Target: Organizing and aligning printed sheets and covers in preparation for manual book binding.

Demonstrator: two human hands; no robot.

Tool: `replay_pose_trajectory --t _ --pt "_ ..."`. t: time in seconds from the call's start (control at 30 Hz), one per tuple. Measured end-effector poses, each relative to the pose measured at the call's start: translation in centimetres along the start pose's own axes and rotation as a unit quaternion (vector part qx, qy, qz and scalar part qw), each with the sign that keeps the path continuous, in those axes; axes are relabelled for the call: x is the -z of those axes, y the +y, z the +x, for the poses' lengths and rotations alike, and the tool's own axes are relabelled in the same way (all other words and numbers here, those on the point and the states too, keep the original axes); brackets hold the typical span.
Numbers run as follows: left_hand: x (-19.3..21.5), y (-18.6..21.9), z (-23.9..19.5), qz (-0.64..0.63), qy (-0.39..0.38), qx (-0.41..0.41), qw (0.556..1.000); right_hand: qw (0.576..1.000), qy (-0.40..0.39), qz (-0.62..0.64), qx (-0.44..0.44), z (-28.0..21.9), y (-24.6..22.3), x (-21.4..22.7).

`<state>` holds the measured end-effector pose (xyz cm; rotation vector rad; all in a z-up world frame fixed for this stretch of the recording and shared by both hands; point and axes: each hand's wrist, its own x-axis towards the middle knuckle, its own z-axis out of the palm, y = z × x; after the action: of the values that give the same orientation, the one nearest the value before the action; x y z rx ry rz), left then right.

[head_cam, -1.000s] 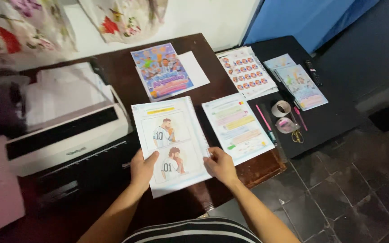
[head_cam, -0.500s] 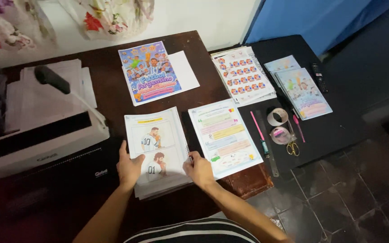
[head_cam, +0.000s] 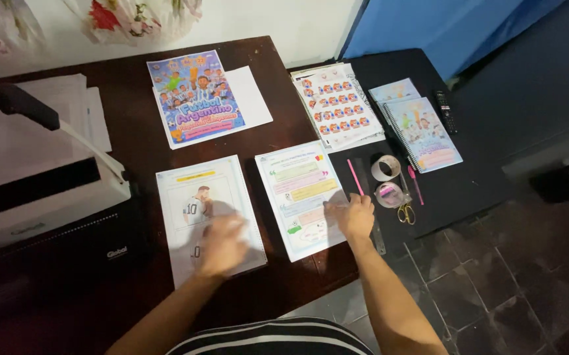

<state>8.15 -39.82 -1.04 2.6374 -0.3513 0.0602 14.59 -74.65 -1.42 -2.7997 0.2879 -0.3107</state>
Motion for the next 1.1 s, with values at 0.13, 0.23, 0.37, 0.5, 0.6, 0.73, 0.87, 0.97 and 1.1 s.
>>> replay_pose_trajectory --t 0.13,0.23,0.37,0.5,0.6,0.73,0.87,0.97,1.1 --pt "-1.1 6.9 2.7 -0.055 -0.218 -0.136 0.965 0.992 -0.091 -0.007 -0.087 1.0 1.0 0.6" --pt "-1.5 8.0 3.2 -0.028 -0.252 -0.185 0.950 0.986 -0.124 -0.014 -0.107 1.1 0.9 0.7" --pt "-1.4 8.2 3.2 -0.013 -0.305 -0.164 0.938 0.981 -0.147 -0.038 -0.118 0.7 0.6 0.7" --pt "-1.1 8.1 3.2 -0.008 -0.265 -0.201 0.943 0.990 -0.105 -0.045 -0.087 0.7 -0.3 1.3" --pt "-1.1 8.3 3.4 -0.012 -0.287 -0.185 0.940 0.988 -0.117 -0.062 -0.083 0.7 -0.3 1.6" --pt "-1.9 7.8 3.3 -0.018 -0.278 -0.188 0.942 0.993 -0.071 0.003 -0.094 1.1 0.2 0.9" --pt "-1.1 8.0 3.3 -0.015 -0.267 -0.201 0.942 0.987 -0.098 0.034 -0.121 1.5 0.5 0.6" --pt "-1.4 7.4 3.6 -0.034 -0.279 -0.185 0.942 0.993 -0.073 0.050 -0.077 1.4 1.3 0.9" --pt "0.4 6.2 3.1 -0.207 -0.167 -0.080 0.961 0.985 -0.090 0.138 -0.042 0.7 -1.9 8.0"
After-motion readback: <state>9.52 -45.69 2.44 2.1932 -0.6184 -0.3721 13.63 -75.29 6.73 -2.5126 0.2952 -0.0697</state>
